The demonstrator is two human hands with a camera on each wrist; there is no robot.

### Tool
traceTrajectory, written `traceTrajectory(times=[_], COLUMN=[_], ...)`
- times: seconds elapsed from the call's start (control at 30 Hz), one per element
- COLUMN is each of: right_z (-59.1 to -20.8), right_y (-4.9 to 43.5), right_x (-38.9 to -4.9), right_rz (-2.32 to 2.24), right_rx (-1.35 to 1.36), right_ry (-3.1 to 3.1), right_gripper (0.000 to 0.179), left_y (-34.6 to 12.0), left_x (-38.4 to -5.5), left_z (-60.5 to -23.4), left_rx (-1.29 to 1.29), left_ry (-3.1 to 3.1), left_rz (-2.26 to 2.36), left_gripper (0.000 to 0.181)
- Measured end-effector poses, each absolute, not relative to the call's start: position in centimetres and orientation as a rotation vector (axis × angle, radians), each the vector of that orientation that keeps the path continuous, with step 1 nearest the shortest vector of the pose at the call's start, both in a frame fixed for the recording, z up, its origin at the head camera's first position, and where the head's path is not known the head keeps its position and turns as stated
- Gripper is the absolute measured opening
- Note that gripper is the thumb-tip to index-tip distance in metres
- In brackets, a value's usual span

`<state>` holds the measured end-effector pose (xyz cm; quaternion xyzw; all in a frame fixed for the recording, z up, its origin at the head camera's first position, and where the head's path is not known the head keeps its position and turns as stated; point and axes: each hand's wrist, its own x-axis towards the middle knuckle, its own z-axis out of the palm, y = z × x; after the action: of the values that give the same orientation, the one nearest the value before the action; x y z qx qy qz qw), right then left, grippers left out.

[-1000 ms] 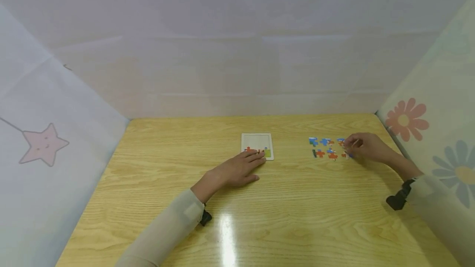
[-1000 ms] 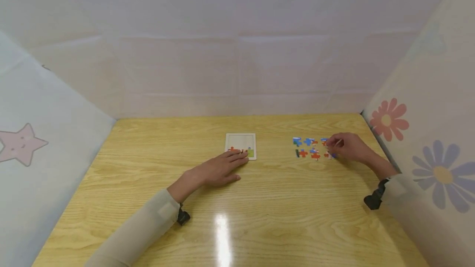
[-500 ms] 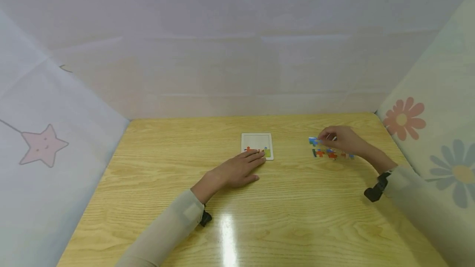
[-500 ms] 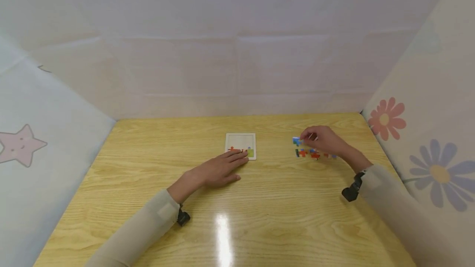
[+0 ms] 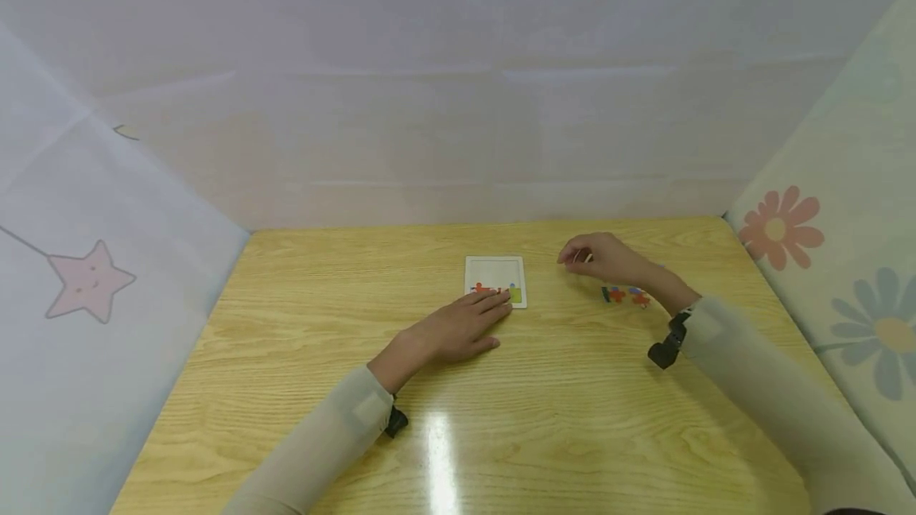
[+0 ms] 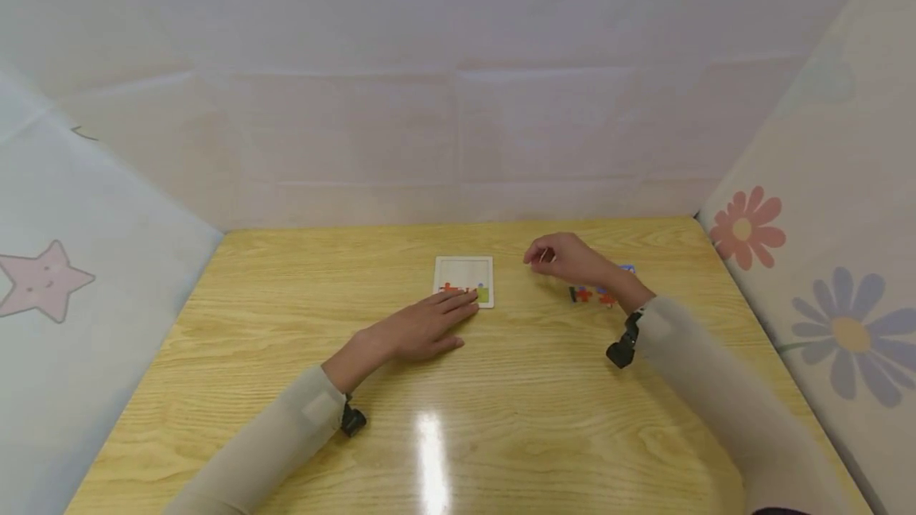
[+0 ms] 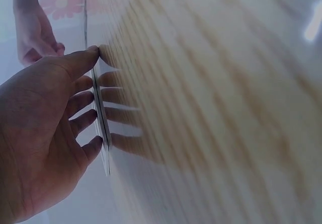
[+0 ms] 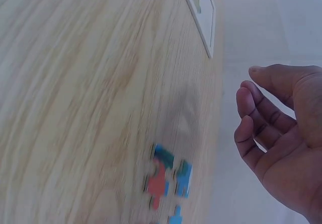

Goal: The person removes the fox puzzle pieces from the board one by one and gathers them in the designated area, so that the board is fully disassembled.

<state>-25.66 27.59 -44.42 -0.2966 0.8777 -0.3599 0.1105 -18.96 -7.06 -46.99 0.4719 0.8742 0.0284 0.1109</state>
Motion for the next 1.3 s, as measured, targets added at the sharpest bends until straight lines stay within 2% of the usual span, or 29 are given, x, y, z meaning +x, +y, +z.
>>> traceTrajectory(times=[0.67, 1.3], right_z=[-45.2, -46.6], right_y=[19.9, 16.4], right_x=[-28.4, -29.7], right_rz=[-0.991, -0.975], right_rx=[-0.994, -1.014], right_ry=[2.449, 2.344], right_gripper=[0.018, 0.023], left_y=[-6.4, -6.0], left_x=[-18.2, -17.6], left_z=[-46.9, -47.0], left_rx=[1.398, 1.372], left_ry=[2.534, 2.506], left_rz=[0.084, 0.111], left_gripper=[0.068, 0.071])
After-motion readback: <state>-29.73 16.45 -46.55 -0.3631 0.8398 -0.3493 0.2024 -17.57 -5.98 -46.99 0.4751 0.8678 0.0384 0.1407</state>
